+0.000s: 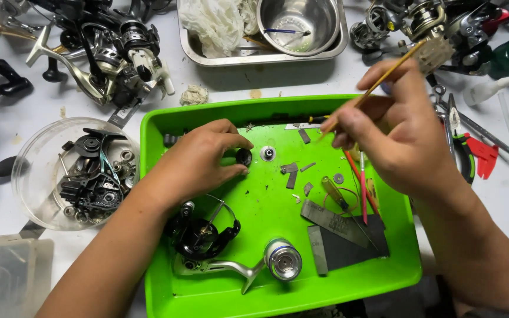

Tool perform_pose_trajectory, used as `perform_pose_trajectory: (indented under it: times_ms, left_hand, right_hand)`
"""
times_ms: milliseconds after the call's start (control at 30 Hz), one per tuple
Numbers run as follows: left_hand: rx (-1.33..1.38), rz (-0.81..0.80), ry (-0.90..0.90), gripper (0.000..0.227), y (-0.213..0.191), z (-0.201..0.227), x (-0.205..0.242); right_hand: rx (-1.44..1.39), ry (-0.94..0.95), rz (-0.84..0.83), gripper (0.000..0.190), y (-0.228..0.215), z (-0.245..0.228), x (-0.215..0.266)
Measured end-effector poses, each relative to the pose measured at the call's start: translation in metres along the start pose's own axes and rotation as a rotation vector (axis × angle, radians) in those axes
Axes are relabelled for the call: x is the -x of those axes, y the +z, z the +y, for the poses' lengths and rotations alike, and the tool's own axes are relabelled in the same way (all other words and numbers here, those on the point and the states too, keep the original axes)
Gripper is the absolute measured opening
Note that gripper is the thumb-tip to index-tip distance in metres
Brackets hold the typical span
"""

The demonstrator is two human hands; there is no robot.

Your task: Disassembling and cleaning a fishing reel using a screwdriver and cloth on a workbench.

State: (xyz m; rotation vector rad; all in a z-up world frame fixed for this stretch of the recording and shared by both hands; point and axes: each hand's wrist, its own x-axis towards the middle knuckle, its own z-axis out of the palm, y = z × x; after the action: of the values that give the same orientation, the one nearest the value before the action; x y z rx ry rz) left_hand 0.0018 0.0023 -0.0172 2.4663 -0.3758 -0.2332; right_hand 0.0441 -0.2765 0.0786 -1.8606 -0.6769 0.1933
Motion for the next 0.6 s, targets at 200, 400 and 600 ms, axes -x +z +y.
perform_pose_trajectory:
  times_ms: [200,400,600]
  left_hand:
    - [0.071,0.007,0.001,0.061,-0.011,0.012,0.003]
    - [0.15,0.266,0.11,0.046,-0.027,0.028,0.012]
    - [0.249,0.408,-0.045,0.053,-0.072,0.048,0.021]
  right_hand:
    - [0.599,0.431,-0.492,0.046,0.002,0.015,0.037]
    - [0.728,0.128,-0.318,0.041,-0.005,0.028,0.063]
    - [0.708,-0.117,-0.133,0.028,-0.035,0.0,0.006]
